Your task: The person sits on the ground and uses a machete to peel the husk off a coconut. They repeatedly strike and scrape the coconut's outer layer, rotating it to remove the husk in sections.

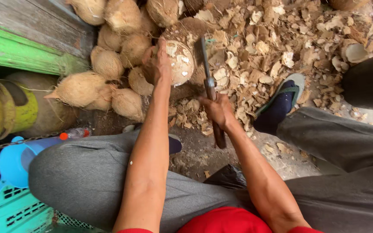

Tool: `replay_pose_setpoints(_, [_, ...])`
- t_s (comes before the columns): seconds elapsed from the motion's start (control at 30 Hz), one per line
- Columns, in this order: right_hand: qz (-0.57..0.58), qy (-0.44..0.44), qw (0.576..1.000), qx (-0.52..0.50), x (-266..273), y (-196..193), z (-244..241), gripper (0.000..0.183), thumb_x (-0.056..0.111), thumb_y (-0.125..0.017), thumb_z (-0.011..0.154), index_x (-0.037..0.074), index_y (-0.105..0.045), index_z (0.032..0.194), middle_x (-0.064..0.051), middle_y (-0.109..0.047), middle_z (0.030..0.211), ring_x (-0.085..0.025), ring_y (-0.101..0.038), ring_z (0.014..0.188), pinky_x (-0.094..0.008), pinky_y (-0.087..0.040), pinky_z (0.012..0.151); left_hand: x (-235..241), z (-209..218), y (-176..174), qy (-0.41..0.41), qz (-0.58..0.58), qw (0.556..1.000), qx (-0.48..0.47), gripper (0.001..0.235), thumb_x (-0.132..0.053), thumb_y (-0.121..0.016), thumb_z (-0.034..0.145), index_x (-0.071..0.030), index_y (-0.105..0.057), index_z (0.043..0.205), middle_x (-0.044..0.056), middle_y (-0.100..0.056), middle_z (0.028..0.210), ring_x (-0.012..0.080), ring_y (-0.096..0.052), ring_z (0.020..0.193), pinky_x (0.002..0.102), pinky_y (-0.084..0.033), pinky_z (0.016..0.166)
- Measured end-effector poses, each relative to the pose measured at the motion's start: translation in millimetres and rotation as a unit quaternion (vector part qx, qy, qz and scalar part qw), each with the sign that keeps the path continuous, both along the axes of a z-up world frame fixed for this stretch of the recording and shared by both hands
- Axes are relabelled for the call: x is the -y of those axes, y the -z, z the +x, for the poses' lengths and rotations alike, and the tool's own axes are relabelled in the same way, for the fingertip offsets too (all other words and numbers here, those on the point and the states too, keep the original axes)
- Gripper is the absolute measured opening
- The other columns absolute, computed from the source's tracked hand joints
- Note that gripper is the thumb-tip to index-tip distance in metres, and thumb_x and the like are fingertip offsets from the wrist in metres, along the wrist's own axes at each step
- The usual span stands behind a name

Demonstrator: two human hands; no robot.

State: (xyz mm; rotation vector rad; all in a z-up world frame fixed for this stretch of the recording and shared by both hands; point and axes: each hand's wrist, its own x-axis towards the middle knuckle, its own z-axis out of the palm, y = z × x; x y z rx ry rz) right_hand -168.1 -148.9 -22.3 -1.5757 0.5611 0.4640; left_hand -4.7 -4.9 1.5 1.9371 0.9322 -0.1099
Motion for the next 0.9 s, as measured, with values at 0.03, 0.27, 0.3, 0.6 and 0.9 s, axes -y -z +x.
replay_pose_setpoints(0.03, [-0.011,0.021,0.999,0.034,6,-2,-1,0.019,0.019,-0.064,0.097,0.009,-0.058,0.081,-0.006,-0.056,0.061,-0.012,-0.048,0.041,-0.028,-0.044,0.035,4,-4,-1,0.007,-0.002,1.000,-0.003,0.047,-0.068,-0.058,0.085,-0.022,-0.069,0.090,0.004,-0.063,0.080,0.0172,-0.053,0.065,0.036,-0.042,0.060])
replay_pose_setpoints(0.27, [-0.016,0.010,0.992,0.122,-3,4,4,0.015,0.013,-0.059,0.092,0.011,-0.067,0.079,-0.001,-0.066,0.070,-0.009,-0.054,0.043,-0.028,-0.044,0.033,4,-8,10,0.046,0.060,0.996,0.043,0.050,-0.068,-0.061,0.081,-0.021,-0.069,0.095,0.003,-0.062,0.090,0.0185,-0.059,0.079,0.040,-0.048,0.069])
replay_pose_setpoints(0.3, [-0.022,0.007,0.996,0.089,1,5,5,0.019,0.016,-0.061,0.094,0.008,-0.066,0.078,-0.003,-0.062,0.064,-0.010,-0.052,0.040,-0.028,-0.044,0.033,10,-7,13,0.051,0.096,0.991,0.073,0.051,-0.068,-0.064,0.080,-0.019,-0.071,0.093,0.002,-0.061,0.095,0.0177,-0.059,0.083,0.039,-0.047,0.072])
replay_pose_setpoints(0.6, [-0.015,-0.046,0.999,0.008,1,1,2,0.019,0.029,-0.065,0.095,0.011,-0.063,0.091,-0.005,-0.053,0.053,-0.013,-0.041,0.035,-0.029,-0.037,0.031,-4,-7,22,0.111,0.100,0.985,0.088,0.054,-0.069,-0.058,0.081,-0.020,-0.072,0.099,0.006,-0.068,0.106,0.0226,-0.061,0.084,0.042,-0.050,0.073])
replay_pose_setpoints(0.9, [0.042,0.062,0.982,0.175,-2,8,9,0.018,0.017,-0.064,0.106,0.003,-0.056,0.101,-0.008,-0.058,0.062,-0.013,-0.048,0.042,-0.028,-0.043,0.037,-7,-6,20,0.096,0.068,0.988,0.096,0.055,-0.071,-0.061,0.078,-0.022,-0.072,0.102,0.004,-0.065,0.096,0.0235,-0.063,0.086,0.046,-0.050,0.074])
